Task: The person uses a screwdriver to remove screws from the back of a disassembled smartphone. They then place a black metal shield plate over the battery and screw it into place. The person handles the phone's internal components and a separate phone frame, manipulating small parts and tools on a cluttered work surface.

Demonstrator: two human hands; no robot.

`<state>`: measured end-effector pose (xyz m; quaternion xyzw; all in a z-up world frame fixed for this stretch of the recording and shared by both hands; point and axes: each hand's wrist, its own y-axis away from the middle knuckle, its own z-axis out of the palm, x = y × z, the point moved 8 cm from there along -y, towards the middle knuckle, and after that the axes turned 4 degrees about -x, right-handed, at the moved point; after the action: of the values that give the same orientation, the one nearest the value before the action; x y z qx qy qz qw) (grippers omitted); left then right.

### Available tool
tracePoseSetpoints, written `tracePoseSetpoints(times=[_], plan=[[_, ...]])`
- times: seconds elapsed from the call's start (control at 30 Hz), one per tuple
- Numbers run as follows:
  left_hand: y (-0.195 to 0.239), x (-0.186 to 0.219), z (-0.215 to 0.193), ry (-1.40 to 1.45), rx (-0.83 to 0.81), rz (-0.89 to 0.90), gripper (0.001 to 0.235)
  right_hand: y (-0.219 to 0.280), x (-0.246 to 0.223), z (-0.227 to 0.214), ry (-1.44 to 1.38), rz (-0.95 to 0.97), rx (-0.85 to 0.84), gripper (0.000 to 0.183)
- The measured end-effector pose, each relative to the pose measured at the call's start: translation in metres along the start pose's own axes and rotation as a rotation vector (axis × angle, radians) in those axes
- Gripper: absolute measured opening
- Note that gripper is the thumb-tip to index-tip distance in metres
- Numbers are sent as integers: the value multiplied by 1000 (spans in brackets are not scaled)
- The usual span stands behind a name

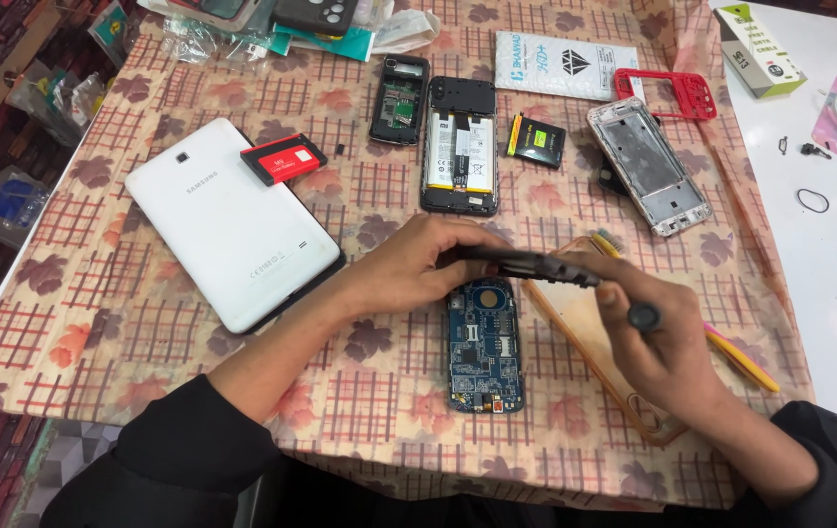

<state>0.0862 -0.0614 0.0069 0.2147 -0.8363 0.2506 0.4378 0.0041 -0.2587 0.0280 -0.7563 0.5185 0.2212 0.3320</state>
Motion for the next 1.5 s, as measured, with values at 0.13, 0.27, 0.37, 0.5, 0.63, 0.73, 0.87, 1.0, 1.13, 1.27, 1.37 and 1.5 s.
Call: tracePoseSetpoints(times=[0.13,0.27,0.37,0.5,0.63,0.73,0.87,1.0,1.13,1.27,1.37,1.5], plan=[[2,-6,-7,112,127,-138,32,1,-5,-9,8,-38,136,31],[5,-13,-16,209,237,-218,36,-3,-11,-13,-42,-70,163,36],[3,-5,-27,277,296,-19,34,-7,-7,-10,-167,-19,119,44],[3,-12,-28,293,325,60,30,-6,10,-4,-228,143,121,35],[4,-21,-21,349,282,-48,24,-10,3,-8,-90,65,123,41],[6,-20,-20,343,265,-72,23,-12,-4,-8,-42,44,92,51],[5,-11,-23,303,262,15,23,-16,-15,-5,28,45,38,66],[6,-10,-23,282,266,16,24,-19,-23,0,189,23,-10,62],[7,-10,-24,278,264,-13,25,-16,-46,-2,300,-237,52,57],[6,-11,-21,276,248,-32,28,-13,-48,1,311,-244,22,55],[6,-10,-20,258,241,-38,29,-12,-49,7,322,-259,-39,52],[7,-8,-18,229,224,-77,31,-13,-48,15,373,-235,-122,53]])
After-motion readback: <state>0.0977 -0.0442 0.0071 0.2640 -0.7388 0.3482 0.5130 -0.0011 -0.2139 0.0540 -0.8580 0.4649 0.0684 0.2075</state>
